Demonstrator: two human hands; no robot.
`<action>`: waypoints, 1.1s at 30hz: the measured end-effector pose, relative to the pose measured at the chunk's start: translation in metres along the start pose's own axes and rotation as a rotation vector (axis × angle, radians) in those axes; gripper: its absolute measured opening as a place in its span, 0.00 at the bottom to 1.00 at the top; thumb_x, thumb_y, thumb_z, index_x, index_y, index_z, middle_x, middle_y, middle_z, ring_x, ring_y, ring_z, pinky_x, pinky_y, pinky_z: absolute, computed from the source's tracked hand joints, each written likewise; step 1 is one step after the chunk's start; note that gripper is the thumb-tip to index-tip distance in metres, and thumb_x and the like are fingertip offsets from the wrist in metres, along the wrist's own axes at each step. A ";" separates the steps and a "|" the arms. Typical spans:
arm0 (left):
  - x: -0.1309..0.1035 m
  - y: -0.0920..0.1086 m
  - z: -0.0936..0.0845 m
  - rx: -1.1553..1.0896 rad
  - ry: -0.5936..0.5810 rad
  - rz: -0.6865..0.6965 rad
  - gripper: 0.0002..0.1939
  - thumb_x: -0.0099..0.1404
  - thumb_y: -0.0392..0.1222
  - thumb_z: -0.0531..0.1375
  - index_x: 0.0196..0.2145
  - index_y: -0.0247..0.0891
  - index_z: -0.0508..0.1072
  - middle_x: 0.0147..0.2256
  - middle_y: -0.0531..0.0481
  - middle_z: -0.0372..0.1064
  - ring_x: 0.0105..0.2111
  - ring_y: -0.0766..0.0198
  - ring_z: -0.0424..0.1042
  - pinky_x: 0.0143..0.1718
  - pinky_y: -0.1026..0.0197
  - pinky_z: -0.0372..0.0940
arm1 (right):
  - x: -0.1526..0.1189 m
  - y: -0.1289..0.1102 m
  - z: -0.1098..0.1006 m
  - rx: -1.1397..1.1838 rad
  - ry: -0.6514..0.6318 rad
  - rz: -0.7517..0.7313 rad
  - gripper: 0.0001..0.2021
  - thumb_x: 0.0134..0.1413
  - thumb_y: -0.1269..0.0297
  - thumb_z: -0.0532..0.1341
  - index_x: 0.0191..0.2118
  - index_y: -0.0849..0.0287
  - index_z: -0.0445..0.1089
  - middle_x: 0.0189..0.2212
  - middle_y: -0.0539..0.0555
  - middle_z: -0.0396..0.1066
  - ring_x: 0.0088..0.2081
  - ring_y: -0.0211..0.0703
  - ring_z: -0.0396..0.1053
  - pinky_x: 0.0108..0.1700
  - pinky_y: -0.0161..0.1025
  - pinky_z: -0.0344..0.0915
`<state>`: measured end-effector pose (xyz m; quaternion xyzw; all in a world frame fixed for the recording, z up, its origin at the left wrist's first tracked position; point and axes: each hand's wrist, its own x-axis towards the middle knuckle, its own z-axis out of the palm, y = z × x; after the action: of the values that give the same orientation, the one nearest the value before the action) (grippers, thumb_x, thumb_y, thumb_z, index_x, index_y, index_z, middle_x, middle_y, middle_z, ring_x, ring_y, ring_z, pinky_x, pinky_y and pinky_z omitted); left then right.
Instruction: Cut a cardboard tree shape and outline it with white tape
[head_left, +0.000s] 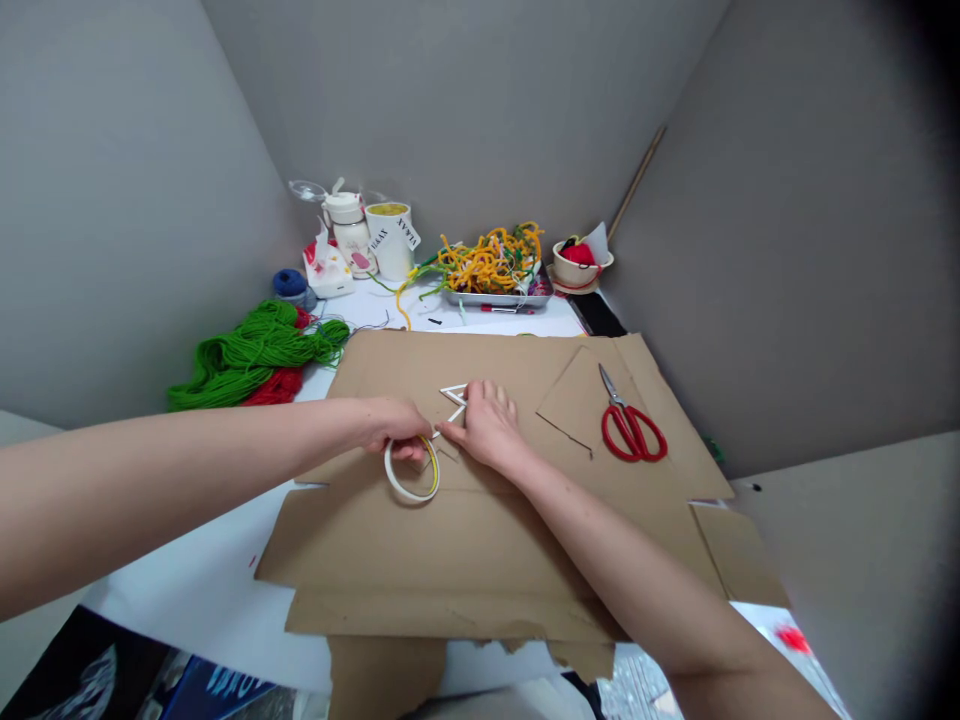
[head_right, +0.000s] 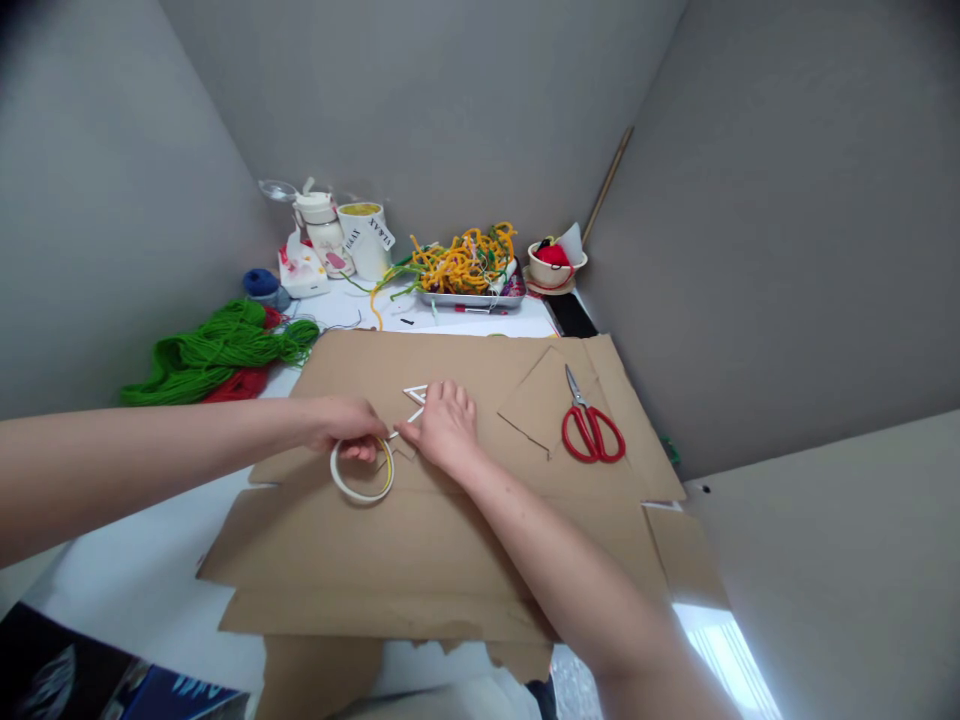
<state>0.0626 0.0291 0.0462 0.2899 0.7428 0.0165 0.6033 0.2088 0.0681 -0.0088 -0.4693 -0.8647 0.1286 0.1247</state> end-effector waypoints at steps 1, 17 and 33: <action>0.000 0.000 0.000 0.007 0.004 0.003 0.19 0.63 0.35 0.52 0.15 0.31 0.68 0.13 0.50 0.64 0.12 0.75 0.58 0.14 0.73 0.55 | -0.001 0.000 0.000 -0.002 0.005 0.002 0.24 0.47 0.47 0.62 0.44 0.58 0.60 0.44 0.60 0.63 0.46 0.55 0.59 0.44 0.45 0.55; 0.001 0.001 0.000 0.075 -0.002 0.046 0.23 0.64 0.35 0.52 0.12 0.31 0.68 0.12 0.49 0.62 0.12 0.74 0.58 0.14 0.72 0.53 | -0.007 -0.003 0.001 0.016 0.040 -0.008 0.25 0.48 0.46 0.60 0.45 0.60 0.60 0.44 0.61 0.62 0.46 0.55 0.59 0.45 0.45 0.55; -0.003 0.005 0.003 0.157 0.024 0.038 0.21 0.63 0.34 0.52 0.13 0.32 0.67 0.12 0.51 0.61 0.13 0.73 0.57 0.18 0.69 0.56 | -0.011 -0.005 0.003 0.013 0.092 -0.019 0.25 0.48 0.47 0.61 0.46 0.60 0.61 0.43 0.61 0.62 0.46 0.55 0.59 0.46 0.47 0.55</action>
<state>0.0677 0.0305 0.0501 0.3503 0.7432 -0.0268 0.5694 0.2093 0.0554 -0.0111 -0.4657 -0.8616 0.1114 0.1687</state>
